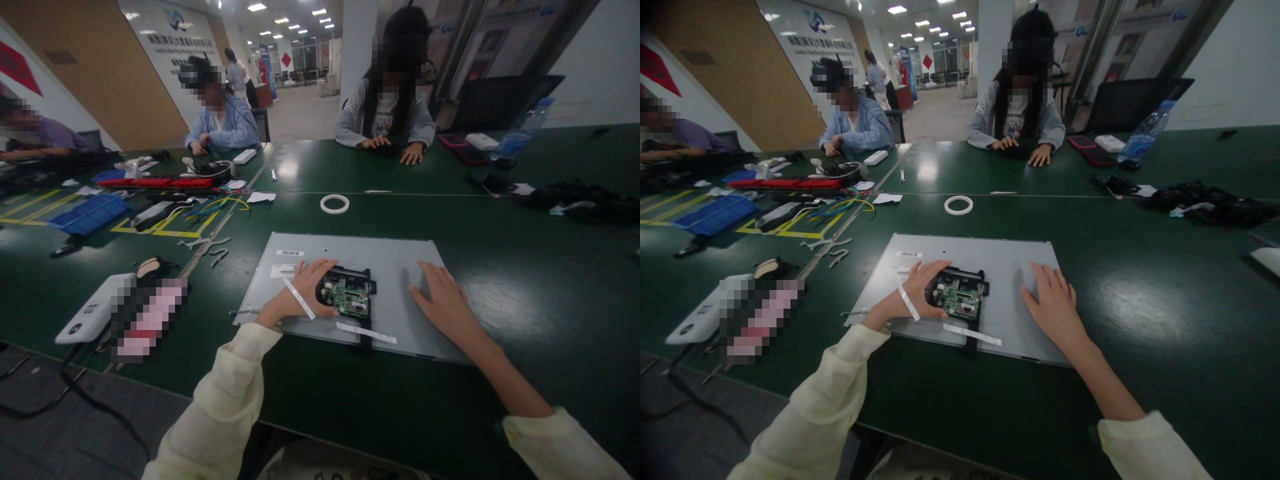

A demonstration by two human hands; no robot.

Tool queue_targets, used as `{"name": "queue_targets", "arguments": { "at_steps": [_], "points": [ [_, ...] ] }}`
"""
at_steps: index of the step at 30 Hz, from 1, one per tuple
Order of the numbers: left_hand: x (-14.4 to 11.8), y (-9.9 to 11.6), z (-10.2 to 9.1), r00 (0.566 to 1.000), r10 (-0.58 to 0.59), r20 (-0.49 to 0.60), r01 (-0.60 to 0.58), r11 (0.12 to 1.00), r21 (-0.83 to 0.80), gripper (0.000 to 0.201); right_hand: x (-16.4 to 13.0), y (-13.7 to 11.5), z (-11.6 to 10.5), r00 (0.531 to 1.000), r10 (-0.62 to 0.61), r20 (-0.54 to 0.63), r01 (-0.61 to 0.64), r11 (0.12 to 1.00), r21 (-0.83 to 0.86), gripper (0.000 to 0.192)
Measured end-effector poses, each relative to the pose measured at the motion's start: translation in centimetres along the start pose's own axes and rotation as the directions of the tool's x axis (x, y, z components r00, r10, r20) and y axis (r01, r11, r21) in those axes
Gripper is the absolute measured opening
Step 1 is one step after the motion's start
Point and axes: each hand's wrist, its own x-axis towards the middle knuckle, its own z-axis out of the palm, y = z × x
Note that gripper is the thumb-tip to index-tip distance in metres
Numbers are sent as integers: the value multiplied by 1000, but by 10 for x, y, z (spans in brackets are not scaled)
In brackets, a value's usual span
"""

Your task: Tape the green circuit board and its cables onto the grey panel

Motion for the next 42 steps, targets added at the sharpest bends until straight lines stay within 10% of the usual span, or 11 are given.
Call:
{"name": "queue_targets", "arguments": {
  "at_steps": [13, 21, 29, 42],
  "points": [
    [1, 10, -1, 998, 69, -9, -68, 994, 85, 103, 1, -8, -1, 999, 27, -39, -27, 1000, 1, 59],
    [15, -9, -19, 870, -192, -455, 126, 977, -172, 37, 4, -48, -8, 960, -265, 88, 241, 946, 218, 73],
    [51, -6, -16, 826, -226, -516, 159, 972, -172, 16, 14, -80, -14, 862, -414, 291, 318, 891, 325, 88],
    [32, -16, 2, 849, -201, -489, 266, 962, 67, 22, 7, -75, -17, 892, -413, 183, 281, 825, 491, 90]
  ]
}}
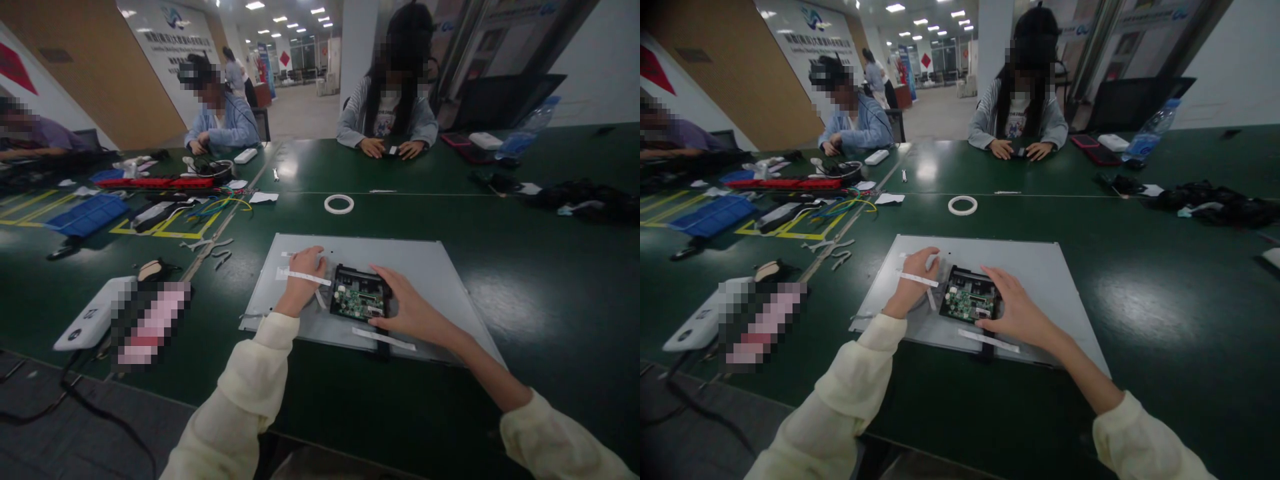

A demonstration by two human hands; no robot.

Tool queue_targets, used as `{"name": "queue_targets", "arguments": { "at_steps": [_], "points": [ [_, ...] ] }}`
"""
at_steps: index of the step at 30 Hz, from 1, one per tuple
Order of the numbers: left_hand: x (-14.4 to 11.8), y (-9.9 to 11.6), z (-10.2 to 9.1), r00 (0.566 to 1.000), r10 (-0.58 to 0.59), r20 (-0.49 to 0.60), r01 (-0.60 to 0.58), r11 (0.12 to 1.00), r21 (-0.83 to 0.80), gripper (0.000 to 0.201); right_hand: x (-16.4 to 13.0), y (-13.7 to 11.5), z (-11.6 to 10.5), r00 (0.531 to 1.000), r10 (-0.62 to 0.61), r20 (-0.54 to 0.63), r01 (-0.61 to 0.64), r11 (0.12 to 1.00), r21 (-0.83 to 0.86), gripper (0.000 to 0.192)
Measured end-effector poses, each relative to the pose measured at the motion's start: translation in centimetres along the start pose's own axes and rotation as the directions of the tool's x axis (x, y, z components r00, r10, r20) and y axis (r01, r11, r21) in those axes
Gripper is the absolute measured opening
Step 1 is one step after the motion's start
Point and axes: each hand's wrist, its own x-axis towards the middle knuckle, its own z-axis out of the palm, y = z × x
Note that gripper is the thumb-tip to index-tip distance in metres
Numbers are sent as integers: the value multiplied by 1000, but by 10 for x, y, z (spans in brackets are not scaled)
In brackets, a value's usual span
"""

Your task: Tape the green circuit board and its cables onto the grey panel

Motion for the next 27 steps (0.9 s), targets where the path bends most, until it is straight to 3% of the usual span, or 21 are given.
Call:
{"name": "queue_targets", "arguments": {
  "at_steps": [13, 20, 27],
  "points": [
    [-3, 2, 4, 999, 28, 38, -29, 1000, 11, 23, 14, 0, -1, 976, -113, -184, 114, 993, -8, 87],
    [-3, 3, 4, 999, 15, 46, -15, 1000, 0, 23, 18, 12, 2, 974, -56, -221, 65, 997, 38, 84],
    [-8, 13, 3, 989, 128, 75, -130, 991, 24, 25, 20, 15, -1, 970, -7, -242, 43, 989, 143, 73]
  ]
}}
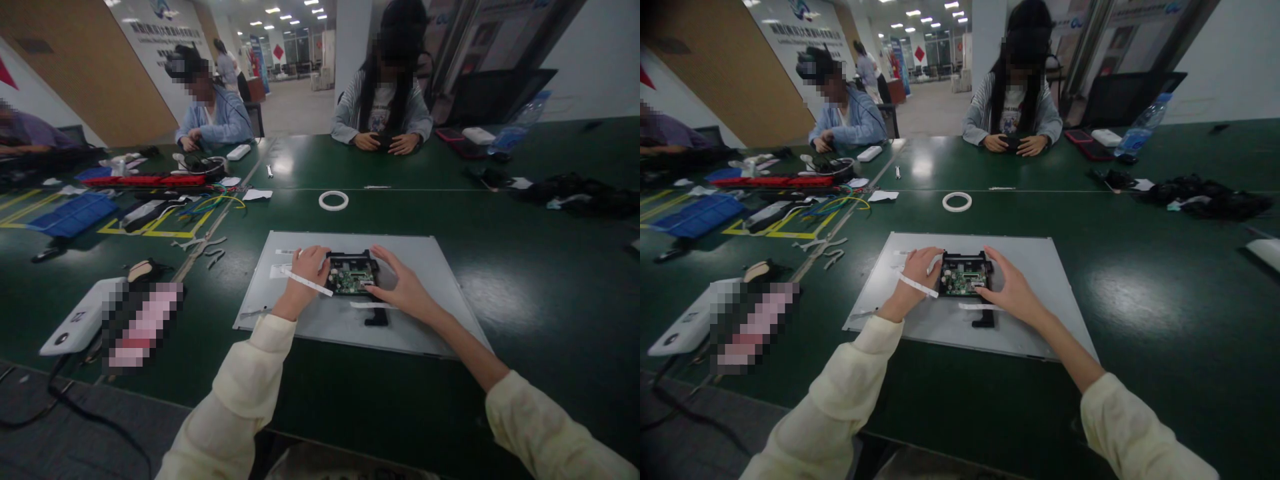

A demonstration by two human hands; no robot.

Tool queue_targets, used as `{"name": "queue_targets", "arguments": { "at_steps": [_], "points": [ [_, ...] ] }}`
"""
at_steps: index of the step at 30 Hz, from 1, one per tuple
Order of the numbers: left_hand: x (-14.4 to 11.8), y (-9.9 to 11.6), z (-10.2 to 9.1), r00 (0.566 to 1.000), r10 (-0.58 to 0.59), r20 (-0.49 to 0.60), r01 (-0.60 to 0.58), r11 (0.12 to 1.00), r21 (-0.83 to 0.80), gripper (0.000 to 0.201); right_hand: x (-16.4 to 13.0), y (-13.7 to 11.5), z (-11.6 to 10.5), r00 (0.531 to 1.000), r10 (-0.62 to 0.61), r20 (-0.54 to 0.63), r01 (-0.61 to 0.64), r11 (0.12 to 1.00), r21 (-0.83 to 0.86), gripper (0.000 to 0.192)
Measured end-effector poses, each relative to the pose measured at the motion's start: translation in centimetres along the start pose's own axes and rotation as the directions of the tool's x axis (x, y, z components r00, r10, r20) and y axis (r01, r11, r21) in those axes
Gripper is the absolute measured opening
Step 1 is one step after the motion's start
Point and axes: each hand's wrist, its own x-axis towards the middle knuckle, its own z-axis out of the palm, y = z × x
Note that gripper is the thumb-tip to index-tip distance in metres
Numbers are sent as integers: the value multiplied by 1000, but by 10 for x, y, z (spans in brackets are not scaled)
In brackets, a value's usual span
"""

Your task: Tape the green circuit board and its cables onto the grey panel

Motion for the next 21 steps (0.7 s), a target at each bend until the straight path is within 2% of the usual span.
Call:
{"name": "queue_targets", "arguments": {
  "at_steps": [3, 8, 14, 21],
  "points": [
    [-3, 5, 2, 996, 62, 59, -63, 998, 12, 27, 0, -3, -3, 999, 23, 26, -23, 1000, -3, 69],
    [-7, 8, 3, 972, 166, 164, -164, 986, -31, 36, 1, -1, -2, 995, 30, 98, -26, 999, -42, 83],
    [-8, 4, 6, 943, 217, 251, -201, 976, -89, 52, 3, 0, -1, 987, 3, 158, 12, 995, -95, 83],
    [-4, 2, 3, 919, 266, 290, -236, 962, -134, 56, 2, 5, 1, 987, -38, 153, 60, 988, -144, 88]
  ]
}}
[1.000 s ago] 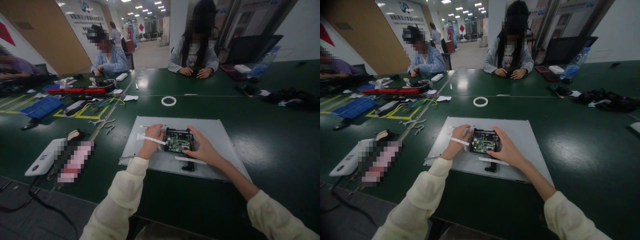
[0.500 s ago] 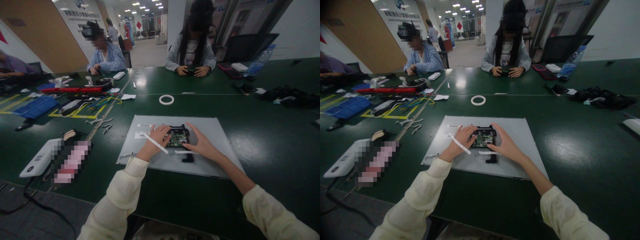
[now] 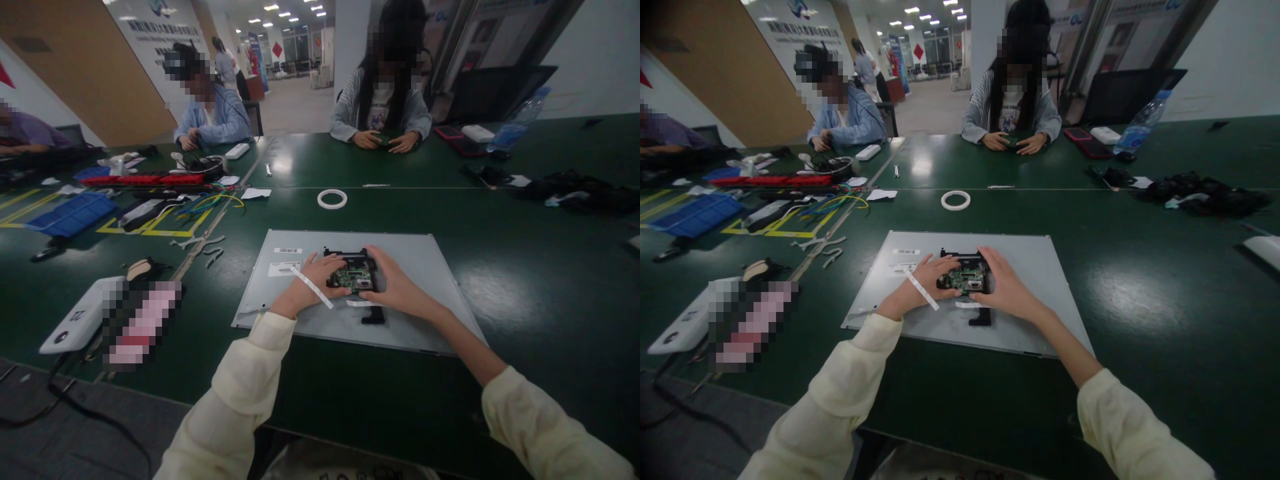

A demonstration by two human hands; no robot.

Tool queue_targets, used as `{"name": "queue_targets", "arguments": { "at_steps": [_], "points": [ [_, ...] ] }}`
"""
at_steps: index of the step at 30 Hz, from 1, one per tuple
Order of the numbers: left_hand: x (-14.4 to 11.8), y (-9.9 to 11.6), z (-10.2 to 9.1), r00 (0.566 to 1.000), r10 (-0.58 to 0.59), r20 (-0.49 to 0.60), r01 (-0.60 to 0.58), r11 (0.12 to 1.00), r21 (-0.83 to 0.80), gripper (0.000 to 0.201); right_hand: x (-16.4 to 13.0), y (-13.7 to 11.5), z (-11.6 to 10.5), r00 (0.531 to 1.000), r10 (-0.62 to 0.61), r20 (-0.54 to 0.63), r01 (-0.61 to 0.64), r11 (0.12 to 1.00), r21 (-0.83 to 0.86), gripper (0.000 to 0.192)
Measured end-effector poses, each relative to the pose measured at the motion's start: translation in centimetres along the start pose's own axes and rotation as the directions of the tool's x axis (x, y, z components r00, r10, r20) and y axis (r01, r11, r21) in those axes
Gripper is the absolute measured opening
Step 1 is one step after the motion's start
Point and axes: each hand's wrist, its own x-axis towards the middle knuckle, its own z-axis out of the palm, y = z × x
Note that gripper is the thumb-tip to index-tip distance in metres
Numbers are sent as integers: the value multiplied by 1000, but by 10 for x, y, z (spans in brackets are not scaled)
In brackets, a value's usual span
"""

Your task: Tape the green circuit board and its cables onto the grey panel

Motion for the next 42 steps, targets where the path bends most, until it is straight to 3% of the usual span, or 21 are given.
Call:
{"name": "queue_targets", "arguments": {
  "at_steps": [10, 14, 16, 18, 19, 21, 24, 28, 32, 37, 42],
  "points": [
    [1, -2, 0, 1000, 2, 0, -2, 1000, -21, 54, 1, 4, 2, 999, -14, -30, 14, 1000, 1, 86],
    [3, -10, -9, 988, -77, -136, 57, 989, -140, 37, -1, 4, 4, 999, -17, -47, 16, 1000, -4, 85],
    [3, -19, -18, 941, -193, -280, 127, 964, -235, 29, -2, 4, 5, 998, -17, -53, 17, 1000, -7, 84],
    [1, -32, -26, 856, -322, -404, 214, 933, -288, 27, -2, 3, 6, 999, -12, -47, 12, 1000, -9, 83],
    [-1, -40, -29, 823, -374, -429, 263, 918, -296, 26, -2, 3, 6, 999, -11, -46, 11, 1000, -11, 84],
    [-4, -54, -29, 800, -438, -411, 340, 894, -292, 21, -2, 3, 6, 999, -10, -47, 9, 1000, -19, 84],
    [-7, -67, -21, 824, -473, -313, 393, 874, -286, 17, -2, 2, 5, 999, -6, -45, 5, 1000, -27, 83],
    [-4, -70, -8, 857, -461, -231, 414, 882, -223, 21, -3, 2, 6, 999, -8, -44, 6, 999, -45, 82],
    [-3, -67, -2, 889, -400, -224, 368, 914, -170, 23, -3, 4, 7, 998, -21, -57, 19, 999, -47, 82],
    [-4, -63, -3, 885, -388, -259, 359, 921, -155, 11, -2, 4, 8, 996, -42, -75, 39, 998, -43, 82],
    [-3, -61, -8, 880, -407, -244, 335, 898, -287, 6, -2, 3, 7, 997, -25, -69, 23, 999, -33, 81]
  ]
}}
